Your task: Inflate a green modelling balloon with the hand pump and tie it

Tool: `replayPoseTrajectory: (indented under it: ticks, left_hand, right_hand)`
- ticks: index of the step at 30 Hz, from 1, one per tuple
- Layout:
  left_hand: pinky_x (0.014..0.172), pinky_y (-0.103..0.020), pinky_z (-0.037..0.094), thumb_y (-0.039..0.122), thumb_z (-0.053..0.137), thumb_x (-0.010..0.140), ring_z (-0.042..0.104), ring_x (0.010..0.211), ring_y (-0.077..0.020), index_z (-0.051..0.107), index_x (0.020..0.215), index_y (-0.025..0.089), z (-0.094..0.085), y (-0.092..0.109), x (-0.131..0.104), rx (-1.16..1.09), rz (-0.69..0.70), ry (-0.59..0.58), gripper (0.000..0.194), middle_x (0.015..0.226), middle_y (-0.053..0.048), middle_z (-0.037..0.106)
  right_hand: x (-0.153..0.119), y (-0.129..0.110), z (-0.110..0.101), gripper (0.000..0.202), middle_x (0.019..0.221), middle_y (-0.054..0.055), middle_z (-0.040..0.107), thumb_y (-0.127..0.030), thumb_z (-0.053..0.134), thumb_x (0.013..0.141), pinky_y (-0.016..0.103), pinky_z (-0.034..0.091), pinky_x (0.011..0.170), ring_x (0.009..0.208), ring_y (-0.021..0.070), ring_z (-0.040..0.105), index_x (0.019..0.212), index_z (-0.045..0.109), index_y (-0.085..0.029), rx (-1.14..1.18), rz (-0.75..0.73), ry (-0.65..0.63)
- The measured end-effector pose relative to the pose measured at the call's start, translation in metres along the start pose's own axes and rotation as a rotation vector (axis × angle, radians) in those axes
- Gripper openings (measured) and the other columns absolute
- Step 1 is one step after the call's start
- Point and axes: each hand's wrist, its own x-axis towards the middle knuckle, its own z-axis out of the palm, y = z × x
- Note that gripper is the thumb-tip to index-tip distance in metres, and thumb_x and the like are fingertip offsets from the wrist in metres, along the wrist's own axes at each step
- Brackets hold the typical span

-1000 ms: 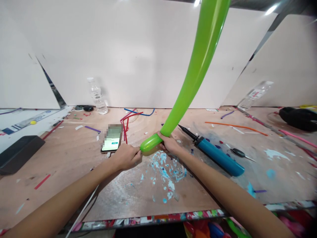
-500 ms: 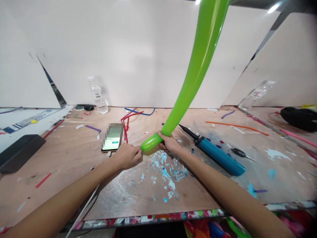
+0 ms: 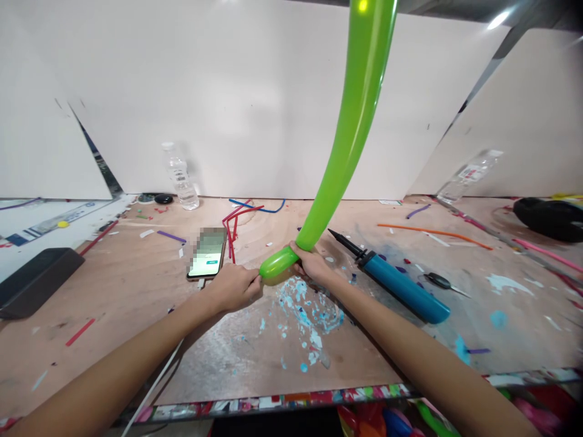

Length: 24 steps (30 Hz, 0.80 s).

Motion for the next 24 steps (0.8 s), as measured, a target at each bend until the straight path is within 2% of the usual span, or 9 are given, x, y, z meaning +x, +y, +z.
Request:
replayPoseTrajectory:
  ticks: [11, 24]
  left_hand:
    - [0.061, -0.03, 0.04, 0.034, 0.03, 0.094, 0.068, 0.068, -0.0234, 0.07, 0.083, 0.019, 0.002, 0.0, 0.0, 0.001, 0.008, 0.002, 0.044, 0.076, -0.009, 0.073]
    - [0.063, -0.03, 0.04, 0.035, 0.027, 0.095, 0.068, 0.069, -0.0226, 0.069, 0.085, 0.019, 0.002, -0.001, 0.001, -0.011, -0.024, -0.02, 0.046, 0.077, -0.009, 0.073]
  right_hand:
    - [-0.006, -0.011, 0.003, 0.052, 0.032, -0.003, 0.039, -0.066, 0.054, 0.078, 0.022, 0.021, 0.03, 0.027, 0.0083, 0.032, 0.053, 0.044, -0.021, -0.001, -0.079, -0.014]
    - [-0.012, -0.015, 0.003, 0.064, 0.029, -0.003, 0.033, -0.072, 0.046, 0.081, 0.024, 0.017, 0.029, 0.025, 0.0082, 0.029, 0.042, 0.041, -0.021, -0.053, -0.092, -0.034]
